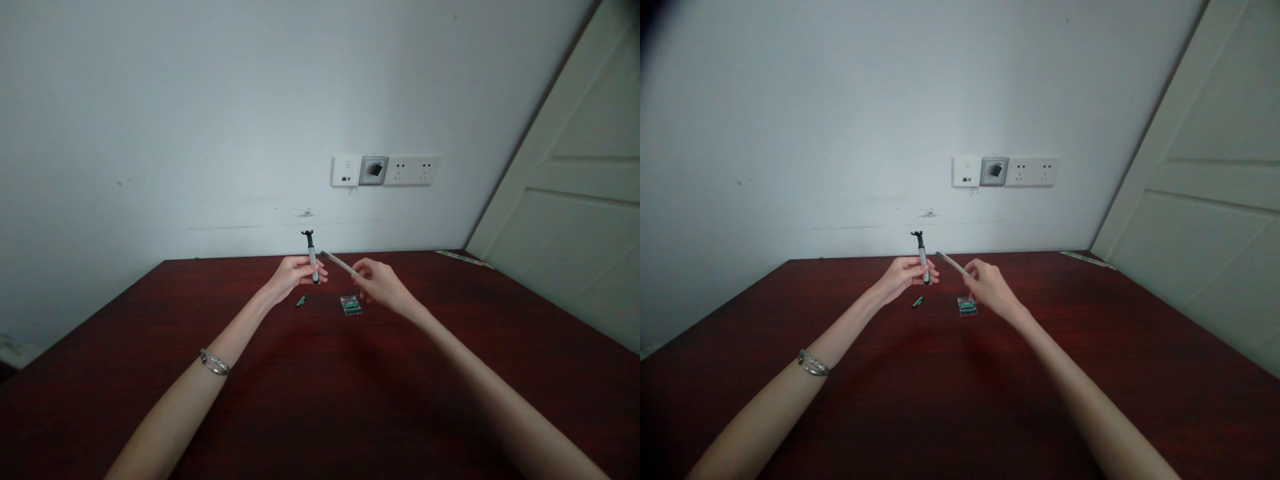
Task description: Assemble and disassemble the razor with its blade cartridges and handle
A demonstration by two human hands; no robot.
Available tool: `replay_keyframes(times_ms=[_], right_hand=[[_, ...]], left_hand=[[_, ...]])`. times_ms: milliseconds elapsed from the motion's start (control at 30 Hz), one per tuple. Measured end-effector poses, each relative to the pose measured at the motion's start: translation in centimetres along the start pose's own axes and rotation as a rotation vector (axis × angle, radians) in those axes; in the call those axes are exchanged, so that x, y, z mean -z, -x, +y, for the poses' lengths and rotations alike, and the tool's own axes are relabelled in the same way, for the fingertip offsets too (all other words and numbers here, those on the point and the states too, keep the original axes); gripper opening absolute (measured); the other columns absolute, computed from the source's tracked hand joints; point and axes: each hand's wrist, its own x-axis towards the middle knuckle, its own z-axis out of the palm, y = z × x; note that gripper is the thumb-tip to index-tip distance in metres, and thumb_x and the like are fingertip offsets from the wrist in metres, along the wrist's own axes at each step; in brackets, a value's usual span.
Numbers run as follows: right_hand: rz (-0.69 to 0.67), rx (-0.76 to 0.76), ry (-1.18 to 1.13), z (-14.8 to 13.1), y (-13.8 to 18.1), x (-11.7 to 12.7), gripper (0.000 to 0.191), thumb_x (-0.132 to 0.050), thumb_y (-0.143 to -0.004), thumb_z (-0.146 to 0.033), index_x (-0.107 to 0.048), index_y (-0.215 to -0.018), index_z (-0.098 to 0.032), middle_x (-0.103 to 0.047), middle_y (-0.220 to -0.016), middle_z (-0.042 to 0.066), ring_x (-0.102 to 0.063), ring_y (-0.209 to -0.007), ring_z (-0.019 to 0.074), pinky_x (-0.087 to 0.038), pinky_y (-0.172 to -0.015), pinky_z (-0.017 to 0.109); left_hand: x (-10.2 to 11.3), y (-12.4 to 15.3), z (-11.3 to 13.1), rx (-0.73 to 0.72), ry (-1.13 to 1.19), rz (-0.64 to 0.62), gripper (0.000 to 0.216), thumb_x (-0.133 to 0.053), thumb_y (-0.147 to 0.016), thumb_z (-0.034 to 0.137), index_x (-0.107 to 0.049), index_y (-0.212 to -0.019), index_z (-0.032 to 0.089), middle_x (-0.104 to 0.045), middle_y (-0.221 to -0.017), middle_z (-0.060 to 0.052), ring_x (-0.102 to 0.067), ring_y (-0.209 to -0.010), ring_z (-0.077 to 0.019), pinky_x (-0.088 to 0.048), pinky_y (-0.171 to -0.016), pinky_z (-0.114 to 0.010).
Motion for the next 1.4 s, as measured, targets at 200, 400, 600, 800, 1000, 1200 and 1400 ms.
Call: replay_keyframes(times_ms=[200,400,600,800,1000,1200,1400], right_hand=[[0.183,0.203,-0.048,0.3,-0.8,5.0,0.031,-0.052,-0.080,-0.036,-0.066,-0.099,-0.015,-0.067,-0.070,0.005,-0.057,-0.062,0.0158,-0.043,-0.057,0.028],[0.115,0.286,0.004,-1.2,0.2,7.2,0.035,-0.053,-0.082,-0.040,-0.068,-0.104,-0.017,-0.070,-0.089,0.008,-0.059,-0.077,0.0185,-0.044,-0.068,0.030],[-0.040,0.339,0.027,-1.2,0.8,8.4,0.032,-0.056,-0.082,-0.040,-0.069,-0.103,-0.021,-0.069,-0.090,0.006,-0.059,-0.075,0.0170,-0.044,-0.067,0.030],[-0.062,0.413,0.029,-0.9,0.7,8.1,0.030,-0.054,-0.084,-0.037,-0.068,-0.105,-0.022,-0.067,-0.087,0.006,-0.057,-0.075,0.0165,-0.043,-0.067,0.030],[-0.095,0.469,0.096,-1.0,0.7,7.6,0.031,-0.051,-0.086,-0.035,-0.066,-0.111,-0.024,-0.062,-0.076,0.004,-0.052,-0.065,0.0139,-0.040,-0.061,0.028],[-0.039,0.462,0.129,-0.9,0.7,7.8,0.030,-0.051,-0.086,-0.035,-0.067,-0.109,-0.023,-0.060,-0.076,0.005,-0.051,-0.064,0.0135,-0.039,-0.060,0.028],[-0.067,0.472,0.112,-1.0,0.7,7.7,0.031,-0.052,-0.085,-0.036,-0.067,-0.109,-0.023,-0.060,-0.075,0.005,-0.051,-0.063,0.0135,-0.038,-0.059,0.028]], left_hand=[[-0.4,-0.7,-1.1,-0.109,-0.311,0.029,0.022,-0.063,-0.075,0.028,-0.064,-0.087,0.009,-0.069,-0.087,-0.014,-0.067,-0.079,-0.0211,-0.050,-0.078,-0.035],[-1.8,-0.7,-2.4,-0.191,-0.354,0.079,0.023,-0.059,-0.077,0.020,-0.059,-0.096,0.008,-0.068,-0.089,-0.011,-0.066,-0.075,-0.0183,-0.051,-0.076,-0.035],[-2.7,-0.2,-2.5,-0.230,-0.404,0.070,0.008,-0.056,-0.079,0.018,-0.057,-0.085,0.012,-0.066,-0.083,-0.006,-0.065,-0.076,-0.0163,-0.051,-0.076,-0.032],[-2.7,-0.2,-2.7,-0.234,-0.466,0.077,0.003,-0.056,-0.078,0.016,-0.056,-0.079,0.013,-0.065,-0.076,-0.003,-0.063,-0.072,-0.0145,-0.050,-0.073,-0.028],[-2.8,0.0,-2.8,-0.236,-0.499,0.061,0.003,-0.054,-0.078,0.016,-0.056,-0.078,0.013,-0.064,-0.072,-0.003,-0.063,-0.070,-0.0143,-0.050,-0.071,-0.027],[-2.9,0.0,-2.8,-0.240,-0.518,0.049,0.003,-0.054,-0.078,0.016,-0.055,-0.077,0.013,-0.064,-0.071,-0.003,-0.063,-0.069,-0.0140,-0.050,-0.069,-0.027],[-3.0,0.0,-2.5,-0.238,-0.509,0.050,0.003,-0.054,-0.077,0.015,-0.055,-0.077,0.013,-0.064,-0.071,-0.003,-0.063,-0.068,-0.0138,-0.050,-0.068,-0.026]])
